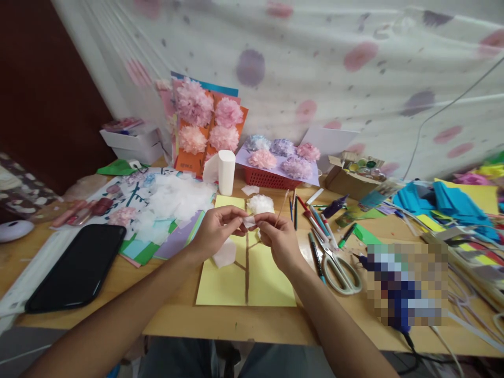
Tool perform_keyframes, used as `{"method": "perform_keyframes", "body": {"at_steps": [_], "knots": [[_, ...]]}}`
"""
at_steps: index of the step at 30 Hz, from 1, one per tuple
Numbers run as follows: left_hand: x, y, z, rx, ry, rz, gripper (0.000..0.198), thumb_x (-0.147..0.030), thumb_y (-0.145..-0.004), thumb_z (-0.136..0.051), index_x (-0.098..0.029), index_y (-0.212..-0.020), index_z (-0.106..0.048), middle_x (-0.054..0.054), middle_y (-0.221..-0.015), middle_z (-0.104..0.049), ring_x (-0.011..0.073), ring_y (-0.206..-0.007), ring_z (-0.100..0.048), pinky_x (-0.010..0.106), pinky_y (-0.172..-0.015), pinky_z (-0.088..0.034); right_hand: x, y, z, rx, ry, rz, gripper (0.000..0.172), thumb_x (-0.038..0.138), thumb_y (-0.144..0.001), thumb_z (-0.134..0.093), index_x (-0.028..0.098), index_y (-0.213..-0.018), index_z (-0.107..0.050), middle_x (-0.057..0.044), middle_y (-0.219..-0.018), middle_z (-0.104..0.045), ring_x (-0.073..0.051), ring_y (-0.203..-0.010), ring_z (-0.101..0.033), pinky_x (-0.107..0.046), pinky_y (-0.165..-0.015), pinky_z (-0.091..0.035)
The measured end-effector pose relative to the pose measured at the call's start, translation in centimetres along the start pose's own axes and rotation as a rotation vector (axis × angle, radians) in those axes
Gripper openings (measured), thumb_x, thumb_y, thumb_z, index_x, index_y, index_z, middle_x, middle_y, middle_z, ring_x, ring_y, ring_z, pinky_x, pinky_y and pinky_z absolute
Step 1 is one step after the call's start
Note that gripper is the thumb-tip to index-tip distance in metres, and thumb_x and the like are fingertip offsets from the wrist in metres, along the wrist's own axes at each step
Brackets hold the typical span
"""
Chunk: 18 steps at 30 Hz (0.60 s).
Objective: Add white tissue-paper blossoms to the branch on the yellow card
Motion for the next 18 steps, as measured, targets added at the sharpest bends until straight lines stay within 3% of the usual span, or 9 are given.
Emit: {"method": "perform_keyframes", "body": {"at_steps": [5,9,13,18], "knots": [[-0.19,0.21,-0.01,0.008,0.021,-0.004,0.027,-0.042,-0.082,-0.069,-0.015,-0.089,-0.073,0.005,-0.080,-0.073,0.0170,-0.074,-0.070,0.031,-0.071,-0.063,0.13,0.01,0.01,0.021,-0.039,0.012,0.015,0.030,-0.067,-0.070,0.017,-0.074,-0.069,0.001,-0.057,-0.066,-0.005,-0.042,-0.026,-0.025,-0.044,-0.015],[-0.34,0.26,0.10,-0.009,0.029,-0.003,0.040,-0.054,-0.087,-0.063,-0.015,-0.084,-0.072,0.006,-0.080,-0.072,0.0178,-0.075,-0.070,0.030,-0.067,-0.062,0.05,-0.09,0.23,0.010,0.047,0.051,0.025,0.041,-0.074,-0.074,0.018,-0.082,-0.067,0.000,-0.059,-0.066,-0.006,-0.042,-0.031,-0.025,-0.045,-0.019],[-0.52,0.25,0.01,-0.025,-0.015,-0.009,0.033,-0.048,-0.080,-0.074,-0.016,-0.079,-0.068,0.002,-0.073,-0.068,0.0157,-0.069,-0.068,0.028,-0.066,-0.061,-0.17,-0.19,0.37,0.004,0.129,0.069,0.033,0.048,-0.076,-0.076,0.018,-0.087,-0.068,-0.002,-0.067,-0.070,-0.008,-0.046,-0.038,-0.025,-0.046,-0.023],[-0.16,0.17,-0.14,0.000,-0.030,-0.027,0.029,-0.041,-0.076,-0.078,-0.017,-0.085,-0.065,0.003,-0.077,-0.071,0.0168,-0.073,-0.070,0.030,-0.071,-0.061,-0.27,-0.33,0.34,0.038,0.170,0.073,0.029,0.043,-0.073,-0.078,0.017,-0.084,-0.072,-0.002,-0.068,-0.068,-0.009,-0.050,-0.042,-0.025,-0.048,-0.025]]}}
Point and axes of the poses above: each hand's wrist, its own y-axis away from the middle knuckle, its own z-axis out of the back of the hand, x = y × z, the point moved 4 cm from there along -y, towards the middle knuckle
